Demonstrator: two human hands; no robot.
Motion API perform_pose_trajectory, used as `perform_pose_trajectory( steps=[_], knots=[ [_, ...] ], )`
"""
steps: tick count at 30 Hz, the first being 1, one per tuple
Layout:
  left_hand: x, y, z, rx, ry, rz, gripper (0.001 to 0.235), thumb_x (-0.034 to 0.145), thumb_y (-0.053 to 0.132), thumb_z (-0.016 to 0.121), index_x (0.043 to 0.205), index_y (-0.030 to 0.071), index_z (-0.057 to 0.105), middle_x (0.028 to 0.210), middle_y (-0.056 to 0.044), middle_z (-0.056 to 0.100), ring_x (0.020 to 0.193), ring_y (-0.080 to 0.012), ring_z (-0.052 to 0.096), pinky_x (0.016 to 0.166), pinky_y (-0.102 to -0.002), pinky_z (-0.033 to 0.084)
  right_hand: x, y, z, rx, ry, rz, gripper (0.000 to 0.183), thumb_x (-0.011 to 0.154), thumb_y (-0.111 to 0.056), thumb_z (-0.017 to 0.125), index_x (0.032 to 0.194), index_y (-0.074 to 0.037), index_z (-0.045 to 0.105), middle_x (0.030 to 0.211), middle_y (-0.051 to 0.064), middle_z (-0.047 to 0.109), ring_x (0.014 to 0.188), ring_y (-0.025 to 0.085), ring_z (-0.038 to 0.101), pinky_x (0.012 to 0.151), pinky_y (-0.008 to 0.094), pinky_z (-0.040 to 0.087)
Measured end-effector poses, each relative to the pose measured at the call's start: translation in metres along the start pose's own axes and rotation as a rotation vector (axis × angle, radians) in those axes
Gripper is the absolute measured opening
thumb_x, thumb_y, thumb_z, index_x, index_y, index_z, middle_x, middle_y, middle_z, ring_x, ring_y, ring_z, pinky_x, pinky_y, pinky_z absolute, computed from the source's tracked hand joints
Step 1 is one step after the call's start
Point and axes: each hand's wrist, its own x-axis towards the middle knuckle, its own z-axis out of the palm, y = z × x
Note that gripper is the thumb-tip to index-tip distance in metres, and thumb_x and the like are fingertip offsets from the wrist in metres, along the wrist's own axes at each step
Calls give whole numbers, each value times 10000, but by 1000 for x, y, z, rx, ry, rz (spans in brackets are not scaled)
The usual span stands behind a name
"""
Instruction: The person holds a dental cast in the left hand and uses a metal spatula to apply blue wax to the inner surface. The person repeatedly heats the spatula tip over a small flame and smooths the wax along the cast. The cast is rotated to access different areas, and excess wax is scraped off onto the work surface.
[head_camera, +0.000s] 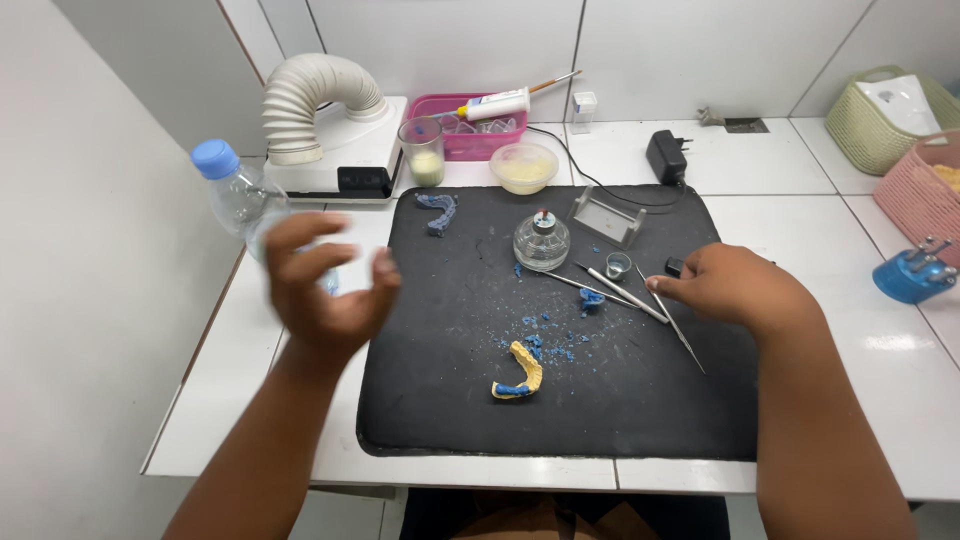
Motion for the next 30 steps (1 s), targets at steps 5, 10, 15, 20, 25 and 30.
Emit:
perform_pose_trajectory(
  steps=[5,10,15,20,25,30],
  knots=[
    [24,-29,97,145,-362,-384,686,788,258,847,1345,68,495,1279,-177,529,1202,-378,514,993,-518,479,9,-1,1,25,-19,-2,589,849,-670,677,823,-88,759,724,108,748,778,266,733,766,420,560],
    [43,-85,152,529,-525,-932,901,656,538,890,1311,51,508,1284,-160,496,1200,-383,445,882,-611,444,16,9,0,65,-13,-19,579,853,-650,689,822,-77,769,724,118,754,778,270,744,748,409,570],
    [33,-99,170,596,-526,-987,678,699,567,842,1160,96,687,1258,-97,583,1210,-352,467,951,-556,425,14,8,0,59,-8,-2,605,842,-674,681,814,-76,768,721,123,750,760,268,743,730,411,577],
    [26,-98,163,490,-424,-811,680,697,505,855,1195,83,665,1161,-93,670,1109,-350,572,884,-559,459,12,3,2,57,-7,-48,594,832,-647,711,804,-55,744,707,132,737,716,266,725,688,397,567],
    [42,-71,142,266,-291,-561,678,756,429,876,1237,27,619,1160,-146,657,964,-316,677,798,-465,558,10,0,3,120,-27,-20,544,827,-603,730,803,-60,729,691,125,735,690,260,723,654,387,557],
    [74,-20,99,140,-349,-497,667,755,401,892,1228,24,611,1087,-123,643,843,-257,667,726,-418,558,8,-3,2,110,-53,-4,548,841,-600,725,793,-54,720,686,127,730,691,250,718,647,380,550]
  ],
)
